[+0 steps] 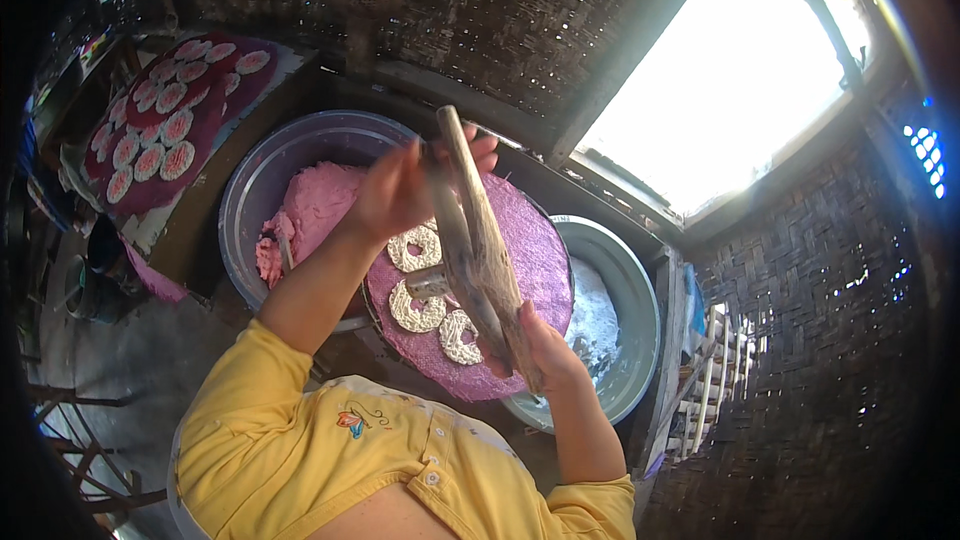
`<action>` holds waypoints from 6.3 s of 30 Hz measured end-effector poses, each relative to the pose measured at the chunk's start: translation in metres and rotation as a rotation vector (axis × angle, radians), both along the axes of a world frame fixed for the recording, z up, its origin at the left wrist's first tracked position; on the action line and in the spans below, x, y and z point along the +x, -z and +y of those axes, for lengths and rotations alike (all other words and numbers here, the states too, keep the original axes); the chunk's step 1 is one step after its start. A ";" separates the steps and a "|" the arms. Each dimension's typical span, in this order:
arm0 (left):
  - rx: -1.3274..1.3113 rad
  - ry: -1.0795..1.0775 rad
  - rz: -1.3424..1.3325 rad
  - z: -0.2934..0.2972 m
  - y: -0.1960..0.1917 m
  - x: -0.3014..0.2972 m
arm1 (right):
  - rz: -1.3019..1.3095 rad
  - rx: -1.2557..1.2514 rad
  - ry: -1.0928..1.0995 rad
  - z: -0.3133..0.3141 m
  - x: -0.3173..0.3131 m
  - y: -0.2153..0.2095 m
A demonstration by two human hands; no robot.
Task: The person uses a wooden press to shape white dough into ring forms on a pink mat. They repeatedly scoop dough, press it into the mold, and place the formed rings onto the mat. A second person is visible in the background working at another station.
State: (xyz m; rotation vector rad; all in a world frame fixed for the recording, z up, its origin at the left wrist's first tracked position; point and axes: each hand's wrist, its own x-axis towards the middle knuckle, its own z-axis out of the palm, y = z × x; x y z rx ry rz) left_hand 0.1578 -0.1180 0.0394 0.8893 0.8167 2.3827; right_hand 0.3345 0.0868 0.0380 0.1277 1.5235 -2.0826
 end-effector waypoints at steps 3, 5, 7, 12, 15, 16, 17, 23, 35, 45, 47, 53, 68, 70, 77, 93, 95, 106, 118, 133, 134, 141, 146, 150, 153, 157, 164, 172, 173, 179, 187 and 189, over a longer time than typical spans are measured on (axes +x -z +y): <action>0.323 0.267 -0.450 0.014 0.001 -0.032 | -0.038 0.168 -0.001 0.023 -0.008 0.010; 0.242 0.113 -0.623 0.032 0.012 -0.037 | -0.106 0.186 0.039 0.040 -0.017 0.008; 0.307 0.072 -0.631 0.042 0.027 -0.035 | -0.093 0.311 0.082 0.055 -0.024 0.004; 0.379 0.010 -0.592 0.056 0.053 -0.031 | -0.096 0.482 -0.074 0.076 -0.037 -0.001; 0.373 -0.024 -0.630 0.053 0.059 -0.030 | -0.059 0.596 -0.001 0.073 -0.037 0.008; 0.363 -0.029 -0.650 0.050 0.060 -0.030 | -0.036 0.622 0.032 0.070 -0.037 0.012; 0.347 -0.058 -0.652 0.047 0.060 -0.031 | -0.015 0.647 0.066 0.066 -0.037 0.016; 0.296 -0.140 -0.627 0.029 0.047 -0.045 | 0.067 0.718 0.008 0.043 -0.050 0.026; 0.305 -0.016 -0.601 0.046 0.037 -0.060 | 0.217 0.873 0.116 0.031 -0.045 0.004; -1.193 -0.130 -0.037 0.058 0.084 -0.033 | 0.252 0.467 0.229 0.036 -0.033 0.016; -1.221 -0.018 -0.016 0.061 0.112 -0.032 | 0.264 0.464 0.233 0.035 -0.032 0.017; -1.114 0.093 -0.061 0.058 0.141 -0.036 | 0.308 0.463 0.324 0.032 -0.028 0.025; -1.472 -0.507 1.154 0.001 0.084 0.053 | 0.417 0.394 0.468 0.039 -0.002 0.028; -1.531 -0.554 1.229 -0.004 0.083 0.056 | 0.429 0.374 0.473 0.040 0.003 0.026; -1.125 -0.979 1.147 -0.010 0.025 0.057 | 0.466 0.329 0.471 0.023 0.020 0.012; -0.785 -0.379 1.579 0.033 -0.056 0.132 | 1.688 1.429 0.125 -0.056 0.047 -0.125; -1.040 -0.281 1.499 0.015 -0.060 0.138 | 1.479 1.239 0.025 -0.051 0.061 -0.128; -0.484 -0.091 0.800 -0.027 -0.018 0.098 | 1.221 0.406 1.124 0.045 0.122 -0.146; 0.456 -0.039 0.156 -0.031 -0.061 0.101 | 1.246 0.546 0.519 0.046 0.055 -0.044; 0.438 -0.410 0.086 -0.184 -0.009 0.114 | -0.223 1.531 -0.555 0.146 0.037 0.155; 0.469 -0.300 0.094 -0.191 -0.006 0.114 | -0.233 1.480 -0.646 0.154 0.042 0.143; 0.462 -0.443 0.161 -0.233 0.008 0.119 | -0.248 1.159 -0.134 0.202 0.083 0.053; 0.489 -0.421 0.167 -0.231 0.004 0.115 | 0.067 1.173 0.055 0.206 0.092 0.031; 0.469 -0.338 0.167 -0.221 -0.005 0.115 | 0.382 1.566 -0.148 0.214 0.085 0.046; 0.421 -0.462 0.125 -0.219 -0.013 0.117 | 0.634 1.658 -0.340 0.217 0.071 0.068; 0.400 -0.414 0.099 -0.215 -0.022 0.118 | 0.876 1.769 -0.456 0.216 0.043 0.098; 0.329 -0.564 0.064 -0.193 -0.033 0.127 | 0.819 1.734 -0.572 0.221 0.023 0.141; 0.295 -0.824 0.037 -0.183 -0.037 0.142 | 0.744 1.659 -0.711 0.218 0.034 0.156; 0.278 -0.754 0.052 -0.183 -0.037 0.143 | 0.744 1.656 -0.723 0.216 0.036 0.155; 0.204 -0.402 0.102 -0.169 -0.044 0.153 | 0.603 1.651 -0.751 0.203 0.060 0.119; -0.186 -0.484 0.330 -0.104 -0.050 0.151 | 0.354 1.414 -0.233 0.231 0.111 -0.003; -0.277 -0.450 0.389 -0.079 -0.048 0.149 | 0.355 1.320 -0.161 0.238 0.126 -0.041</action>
